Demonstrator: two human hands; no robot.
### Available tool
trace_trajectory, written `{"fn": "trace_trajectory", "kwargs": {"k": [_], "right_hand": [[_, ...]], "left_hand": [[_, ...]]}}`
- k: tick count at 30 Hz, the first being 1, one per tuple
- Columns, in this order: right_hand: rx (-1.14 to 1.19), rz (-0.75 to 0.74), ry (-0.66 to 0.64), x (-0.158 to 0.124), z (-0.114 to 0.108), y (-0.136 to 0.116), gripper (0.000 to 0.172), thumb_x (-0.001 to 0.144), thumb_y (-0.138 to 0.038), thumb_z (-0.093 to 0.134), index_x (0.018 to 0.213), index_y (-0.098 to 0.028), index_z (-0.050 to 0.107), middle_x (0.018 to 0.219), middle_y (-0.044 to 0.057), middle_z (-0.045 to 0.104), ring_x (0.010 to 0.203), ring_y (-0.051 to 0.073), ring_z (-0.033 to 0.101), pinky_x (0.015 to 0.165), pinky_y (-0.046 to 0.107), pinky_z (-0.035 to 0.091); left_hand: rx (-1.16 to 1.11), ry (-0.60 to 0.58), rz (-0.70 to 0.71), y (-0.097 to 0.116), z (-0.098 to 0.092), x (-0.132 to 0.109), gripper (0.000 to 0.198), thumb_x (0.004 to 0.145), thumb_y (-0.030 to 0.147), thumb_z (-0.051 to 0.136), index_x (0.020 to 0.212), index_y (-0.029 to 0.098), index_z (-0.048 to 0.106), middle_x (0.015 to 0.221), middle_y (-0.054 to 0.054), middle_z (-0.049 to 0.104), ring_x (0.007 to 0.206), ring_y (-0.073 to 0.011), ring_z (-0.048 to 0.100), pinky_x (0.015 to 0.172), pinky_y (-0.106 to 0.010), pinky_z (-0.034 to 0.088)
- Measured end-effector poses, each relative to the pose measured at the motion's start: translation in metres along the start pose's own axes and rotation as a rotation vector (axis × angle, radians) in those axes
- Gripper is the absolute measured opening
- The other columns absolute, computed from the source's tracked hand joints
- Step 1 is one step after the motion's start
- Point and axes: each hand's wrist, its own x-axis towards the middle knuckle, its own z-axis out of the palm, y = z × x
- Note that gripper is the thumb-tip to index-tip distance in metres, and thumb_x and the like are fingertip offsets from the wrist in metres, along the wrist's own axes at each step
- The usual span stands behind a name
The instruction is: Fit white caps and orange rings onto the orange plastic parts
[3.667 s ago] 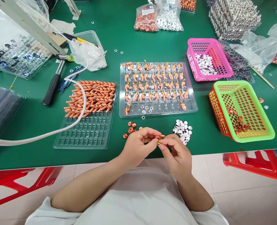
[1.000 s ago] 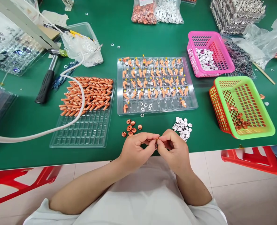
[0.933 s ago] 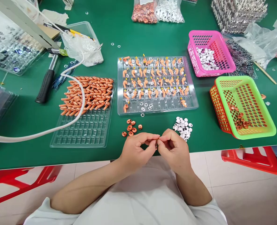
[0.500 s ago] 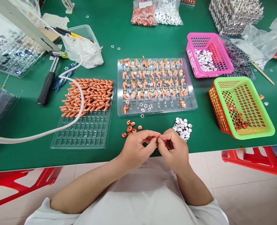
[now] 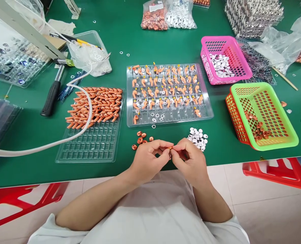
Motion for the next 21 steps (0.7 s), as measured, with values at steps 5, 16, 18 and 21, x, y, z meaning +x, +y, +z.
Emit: {"fn": "trace_trajectory", "kwargs": {"k": [5,16,18,21], "right_hand": [[0.084,0.065,0.0,0.001,0.002,0.001,0.011,0.086,-0.014,0.056,0.08,-0.023,0.054,0.075,-0.003,0.052,0.061,0.01,0.049,0.052,0.022,0.039],[0.158,0.116,0.01,0.001,0.008,0.004,0.013,0.084,-0.014,0.055,0.075,-0.022,0.05,0.072,-0.003,0.047,0.06,0.011,0.044,0.051,0.023,0.036],[0.167,0.121,0.01,0.001,0.008,0.006,0.013,0.084,-0.015,0.055,0.075,-0.022,0.05,0.072,-0.003,0.047,0.06,0.011,0.044,0.051,0.023,0.036],[0.158,0.108,0.008,0.001,0.008,0.006,0.013,0.085,-0.015,0.055,0.075,-0.022,0.05,0.072,-0.004,0.047,0.06,0.011,0.044,0.051,0.023,0.036]], "left_hand": [[0.007,0.005,0.039,-0.004,0.001,-0.001,0.018,0.078,0.016,0.062,0.088,0.014,0.077,0.079,-0.005,0.079,0.069,-0.0158,0.075,0.063,-0.02,0.061],[0.184,0.112,0.224,-0.014,0.005,-0.004,0.017,0.079,0.014,0.061,0.085,0.017,0.076,0.076,-0.004,0.077,0.063,-0.0137,0.07,0.059,-0.021,0.058],[0.185,0.124,0.225,-0.014,0.006,-0.004,0.017,0.078,0.014,0.061,0.085,0.018,0.076,0.076,-0.003,0.077,0.062,-0.013,0.07,0.058,-0.02,0.057],[0.167,0.112,0.199,-0.011,0.005,-0.003,0.018,0.078,0.012,0.061,0.085,0.016,0.076,0.077,-0.004,0.078,0.062,-0.0133,0.07,0.057,-0.02,0.056]]}}
